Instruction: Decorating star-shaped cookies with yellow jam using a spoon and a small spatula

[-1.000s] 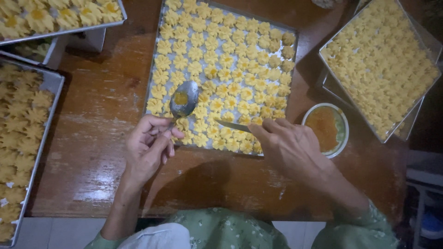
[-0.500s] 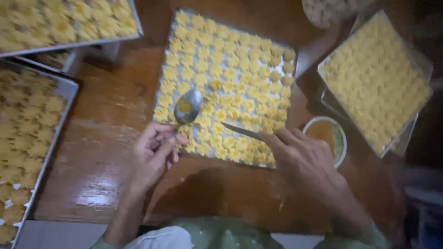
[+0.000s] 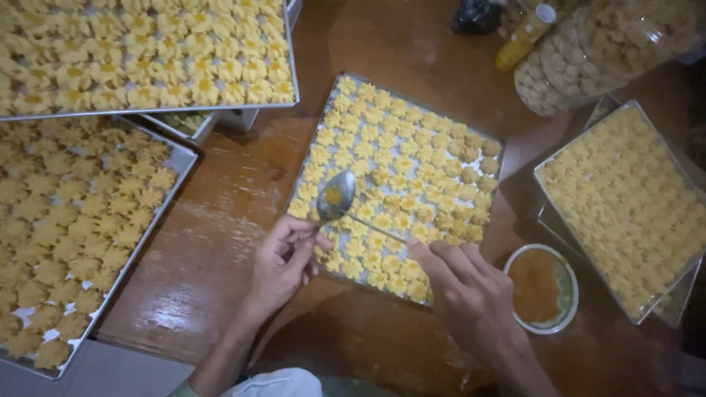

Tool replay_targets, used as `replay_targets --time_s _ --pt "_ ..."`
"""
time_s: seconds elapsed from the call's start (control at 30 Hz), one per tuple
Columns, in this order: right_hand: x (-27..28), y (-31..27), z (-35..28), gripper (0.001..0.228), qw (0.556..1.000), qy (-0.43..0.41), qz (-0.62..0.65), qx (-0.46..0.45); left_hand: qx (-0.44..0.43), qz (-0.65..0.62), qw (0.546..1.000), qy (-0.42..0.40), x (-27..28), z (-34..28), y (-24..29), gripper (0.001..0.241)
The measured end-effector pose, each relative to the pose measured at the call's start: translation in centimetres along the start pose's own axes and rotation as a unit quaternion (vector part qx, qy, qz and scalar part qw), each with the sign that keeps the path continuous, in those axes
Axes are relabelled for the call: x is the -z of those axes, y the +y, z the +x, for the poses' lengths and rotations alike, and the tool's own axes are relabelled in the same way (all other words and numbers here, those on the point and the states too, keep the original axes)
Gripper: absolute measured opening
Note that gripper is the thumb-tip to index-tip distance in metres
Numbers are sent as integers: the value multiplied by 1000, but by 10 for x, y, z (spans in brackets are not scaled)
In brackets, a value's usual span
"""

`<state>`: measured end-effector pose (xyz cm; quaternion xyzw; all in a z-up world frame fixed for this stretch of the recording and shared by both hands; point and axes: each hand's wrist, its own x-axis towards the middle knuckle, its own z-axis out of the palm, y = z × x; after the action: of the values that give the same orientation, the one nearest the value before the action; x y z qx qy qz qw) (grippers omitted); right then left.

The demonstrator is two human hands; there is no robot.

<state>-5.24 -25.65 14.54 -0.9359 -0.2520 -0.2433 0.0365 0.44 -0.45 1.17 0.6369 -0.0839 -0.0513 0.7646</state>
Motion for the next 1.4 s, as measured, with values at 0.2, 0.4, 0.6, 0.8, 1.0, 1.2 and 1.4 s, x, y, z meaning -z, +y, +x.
replay_targets --time_s 0.2,0.4,0.6,0.8,1.0,1.2,1.4 --pt "-4 -3 0 39 1000 -10 -14 -24 37 13 999 -2 -1 0 3 2" --pt "-8 -2 -1 33 999 14 -26 -40 -14 -6 1000 -19 2 0 -18 8" --pt "-4 -6 0 32 999 24 20 -27 -20 27 999 -12 0 1 -9 9" --pt "-15 -2 -5 39 998 24 -43 -29 -34 42 998 -33 4 1 -5 10" --pt "-11 -4 -1 36 999 36 -25 -25 -34 52 998 -19 1 2 0 6" --pt "-14 -2 -8 38 998 24 -38 -37 -10 40 999 -17 2 0 -6 8" --pt "-6 -4 2 35 999 29 -28 -19 -13 72 997 -6 -1 -2 -15 11"
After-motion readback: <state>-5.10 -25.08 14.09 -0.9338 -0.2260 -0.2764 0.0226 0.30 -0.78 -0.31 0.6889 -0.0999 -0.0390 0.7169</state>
